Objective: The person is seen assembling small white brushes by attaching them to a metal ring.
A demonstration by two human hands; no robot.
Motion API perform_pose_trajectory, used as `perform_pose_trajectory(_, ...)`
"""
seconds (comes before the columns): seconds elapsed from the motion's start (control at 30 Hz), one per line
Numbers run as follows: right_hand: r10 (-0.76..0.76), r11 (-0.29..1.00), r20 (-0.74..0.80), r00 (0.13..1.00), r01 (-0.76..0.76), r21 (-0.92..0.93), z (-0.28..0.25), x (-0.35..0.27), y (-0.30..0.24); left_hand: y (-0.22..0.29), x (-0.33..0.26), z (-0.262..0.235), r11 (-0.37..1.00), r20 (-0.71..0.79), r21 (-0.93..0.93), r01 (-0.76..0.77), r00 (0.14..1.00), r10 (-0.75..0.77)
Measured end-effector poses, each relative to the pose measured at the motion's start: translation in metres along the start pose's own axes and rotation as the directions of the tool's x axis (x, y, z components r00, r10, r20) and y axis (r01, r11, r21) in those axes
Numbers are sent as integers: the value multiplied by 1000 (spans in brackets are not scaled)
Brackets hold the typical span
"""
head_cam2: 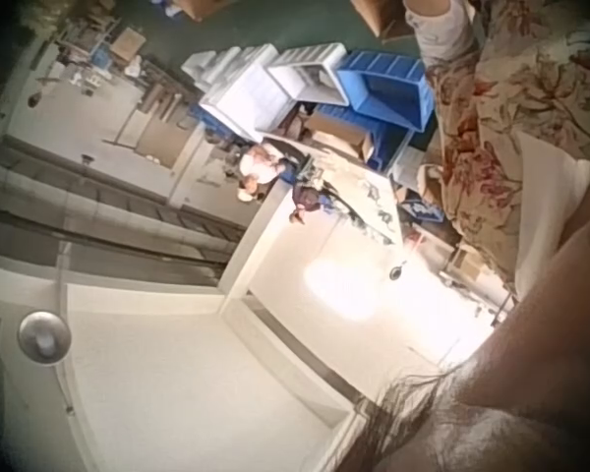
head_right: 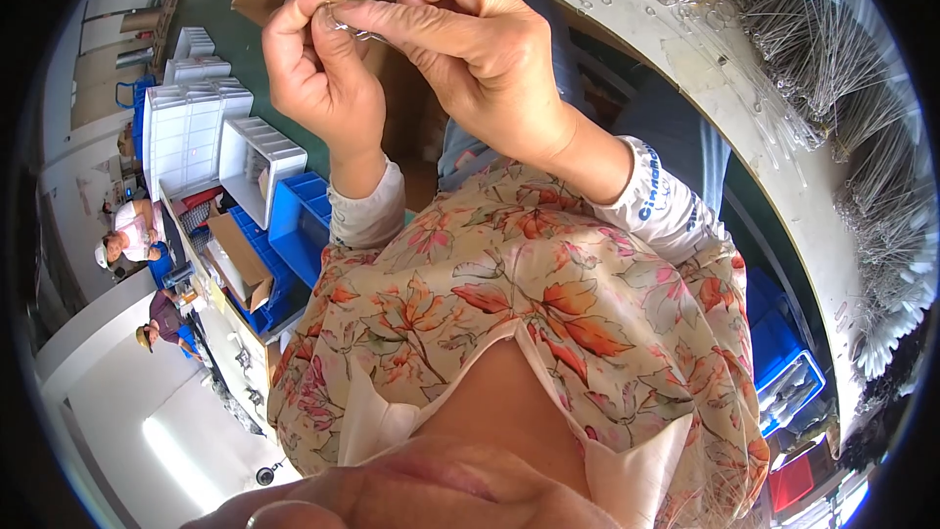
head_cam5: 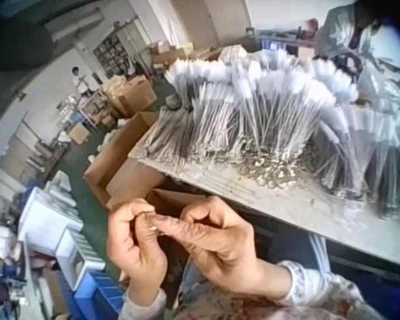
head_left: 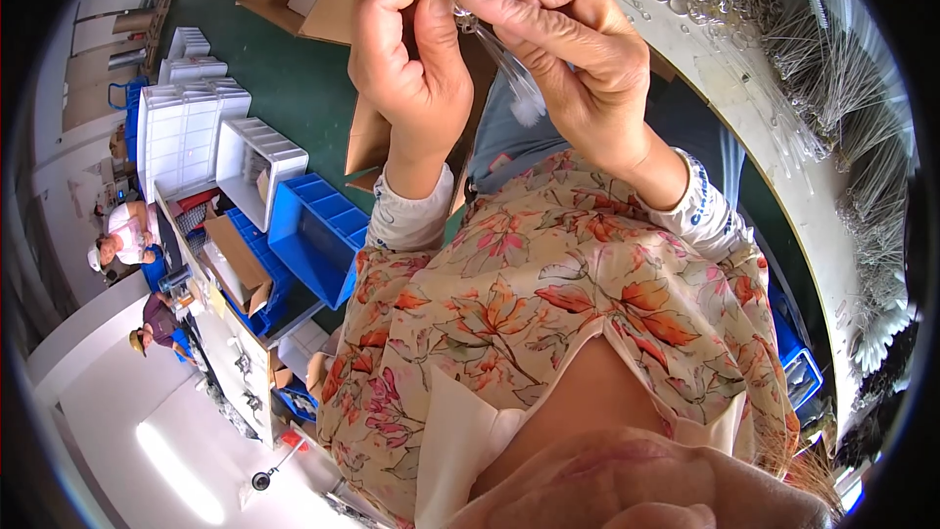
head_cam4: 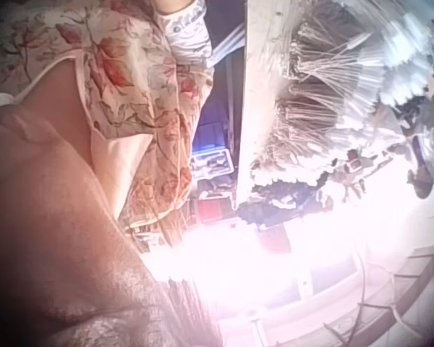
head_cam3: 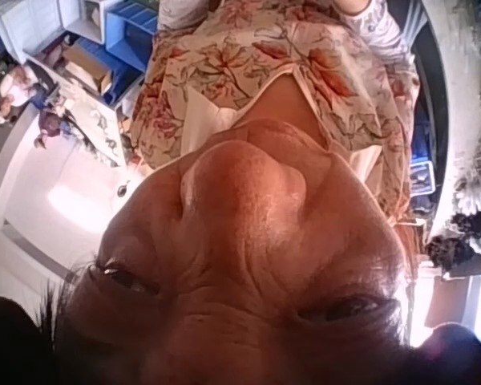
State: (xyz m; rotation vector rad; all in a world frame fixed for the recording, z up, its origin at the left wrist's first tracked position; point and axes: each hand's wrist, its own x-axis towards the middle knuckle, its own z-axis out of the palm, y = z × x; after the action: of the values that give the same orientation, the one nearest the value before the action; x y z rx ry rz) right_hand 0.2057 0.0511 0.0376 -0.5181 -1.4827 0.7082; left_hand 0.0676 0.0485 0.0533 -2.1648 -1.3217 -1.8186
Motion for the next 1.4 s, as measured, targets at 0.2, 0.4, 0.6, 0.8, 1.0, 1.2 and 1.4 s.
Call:
perform_pose_trajectory(0.2, 95, 987, 83, 992, -105, 122, -3, -14, 2, 5, -3, 11, 970, -145, -236, -53, 989, 19)
perform_pose_trajectory(0.4, 105, 994, 163, 981, -98, -51, -26, 4, -5, 4, -4, 6, 969, 23, -235, 79, 997, -75)
perform_pose_trajectory(0.6, 110, 994, 232, 966, -112, -5, -30, 24, -8, -1, -4, 1, 992, 141, -114, 63, 989, -46)
perform_pose_trajectory(0.8, 141, 914, 322, 936, 2, -405, -31, 36, -27, -5, 7, -6, 972, 253, 124, -201, 953, 165)
perform_pose_trajectory(1.0, 576, 774, 214, 789, -611, 168, -18, 32, 6, -4, -1, -5, 961, 326, 176, -214, 934, 148)
perform_pose_trajectory(1.2, 689, 211, 404, 602, -699, 683, -11, 21, 47, -4, -10, -4, 985, 283, 170, -10, 958, -40)
perform_pose_trajectory(1.4, 291, 953, 158, 944, -272, -131, -5, 8, 25, 4, -5, -8, 758, 191, -298, 581, 814, -549)
